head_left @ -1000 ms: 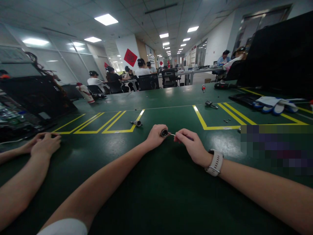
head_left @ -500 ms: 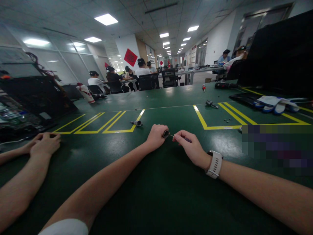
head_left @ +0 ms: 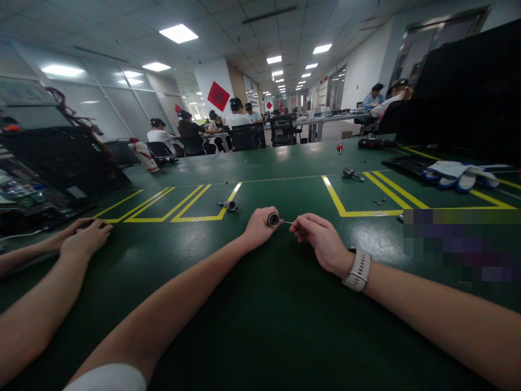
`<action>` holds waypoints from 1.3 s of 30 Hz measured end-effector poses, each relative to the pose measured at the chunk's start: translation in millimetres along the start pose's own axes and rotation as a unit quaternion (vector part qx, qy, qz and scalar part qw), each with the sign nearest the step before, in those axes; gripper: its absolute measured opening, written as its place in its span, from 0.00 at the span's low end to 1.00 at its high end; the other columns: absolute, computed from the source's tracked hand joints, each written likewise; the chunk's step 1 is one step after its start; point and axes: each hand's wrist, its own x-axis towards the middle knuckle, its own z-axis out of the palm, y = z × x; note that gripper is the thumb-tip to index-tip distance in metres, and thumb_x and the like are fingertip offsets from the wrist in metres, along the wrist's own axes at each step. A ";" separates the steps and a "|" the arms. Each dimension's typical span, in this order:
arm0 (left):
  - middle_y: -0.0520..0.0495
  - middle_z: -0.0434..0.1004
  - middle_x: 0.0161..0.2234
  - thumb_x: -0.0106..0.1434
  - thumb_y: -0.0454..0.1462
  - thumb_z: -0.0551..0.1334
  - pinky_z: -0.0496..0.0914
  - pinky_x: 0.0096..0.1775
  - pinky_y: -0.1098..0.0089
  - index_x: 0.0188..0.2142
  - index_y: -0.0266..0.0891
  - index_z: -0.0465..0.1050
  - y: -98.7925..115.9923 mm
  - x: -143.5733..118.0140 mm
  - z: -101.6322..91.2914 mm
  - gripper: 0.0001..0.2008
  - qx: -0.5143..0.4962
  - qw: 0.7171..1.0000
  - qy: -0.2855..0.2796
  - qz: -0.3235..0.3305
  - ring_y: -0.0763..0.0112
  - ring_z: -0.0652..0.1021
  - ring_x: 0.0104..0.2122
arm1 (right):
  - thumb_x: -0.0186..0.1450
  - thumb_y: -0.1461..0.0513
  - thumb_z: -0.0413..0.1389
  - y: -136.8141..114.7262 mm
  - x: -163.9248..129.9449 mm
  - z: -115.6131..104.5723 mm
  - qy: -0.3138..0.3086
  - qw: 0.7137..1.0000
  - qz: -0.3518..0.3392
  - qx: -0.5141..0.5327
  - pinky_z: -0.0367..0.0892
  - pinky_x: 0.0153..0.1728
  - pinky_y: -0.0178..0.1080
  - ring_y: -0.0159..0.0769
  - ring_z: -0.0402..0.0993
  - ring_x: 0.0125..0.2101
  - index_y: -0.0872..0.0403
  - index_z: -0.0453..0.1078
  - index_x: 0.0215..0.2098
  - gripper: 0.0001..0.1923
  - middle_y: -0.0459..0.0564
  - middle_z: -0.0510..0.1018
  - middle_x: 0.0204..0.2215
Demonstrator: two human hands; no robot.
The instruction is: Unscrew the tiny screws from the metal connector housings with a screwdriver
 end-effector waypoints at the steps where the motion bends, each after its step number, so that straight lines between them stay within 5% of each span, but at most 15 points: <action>1: 0.54 0.66 0.22 0.56 0.38 0.59 0.59 0.28 0.71 0.23 0.38 0.64 0.3 0.4 0.0 0.09 0.022 1.000 -0.001 -0.001 0.74 0.67 0.23 | 0.58 0.56 0.55 0.3 -0.9 0.9 0.000 1.000 -0.011 -0.028 0.59 0.29 0.37 0.32 0.66 0.28 0.53 0.70 0.25 0.09 0.46 0.73 0.26; 7: 0.53 0.67 0.22 0.56 0.36 0.59 0.60 0.31 0.69 0.22 0.38 0.65 0.4 0.2 0.2 0.08 0.079 0.997 0.006 0.012 0.72 0.67 0.25 | 0.58 0.56 0.55 0.5 -1.6 1.5 -0.009 0.999 -0.007 -0.049 0.59 0.29 0.37 0.32 0.66 0.28 0.54 0.71 0.25 0.10 0.46 0.73 0.26; 15: 0.55 0.63 0.21 0.56 0.41 0.60 0.60 0.27 0.73 0.23 0.37 0.63 -2.2 -0.1 0.2 0.11 -0.043 0.999 0.012 -0.009 0.75 0.66 0.23 | 0.57 0.56 0.56 0.0 1.3 -0.9 -0.025 0.998 0.032 0.054 0.58 0.28 0.36 0.32 0.66 0.26 0.54 0.69 0.25 0.10 0.46 0.73 0.24; 24: 0.52 0.68 0.22 0.56 0.34 0.58 0.60 0.34 0.68 0.23 0.38 0.66 3.3 -0.7 0.3 0.06 0.100 0.995 0.000 0.030 0.70 0.69 0.26 | 0.59 0.56 0.55 4.3 0.2 -1.3 -0.020 0.999 0.003 -0.036 0.59 0.28 0.36 0.31 0.66 0.27 0.54 0.70 0.25 0.10 0.45 0.74 0.26; 34: 0.55 0.62 0.21 0.56 0.41 0.59 0.58 0.27 0.73 0.23 0.38 0.62 1.5 -1.2 -0.8 0.11 -0.042 0.999 0.010 -0.001 0.75 0.66 0.23 | 0.60 0.56 0.54 2.4 1.0 -3.5 -0.040 0.998 0.028 0.044 0.59 0.28 0.36 0.31 0.66 0.26 0.54 0.69 0.26 0.09 0.46 0.74 0.26; 39: 0.54 0.64 0.20 0.57 0.36 0.58 0.58 0.28 0.71 0.21 0.38 0.63 1.3 -0.4 0.4 0.09 0.051 0.999 0.001 0.009 0.73 0.67 0.23 | 0.60 0.56 0.54 3.4 -1.5 -1.2 -0.022 0.999 0.004 -0.024 0.59 0.28 0.36 0.31 0.66 0.26 0.54 0.69 0.27 0.10 0.45 0.73 0.26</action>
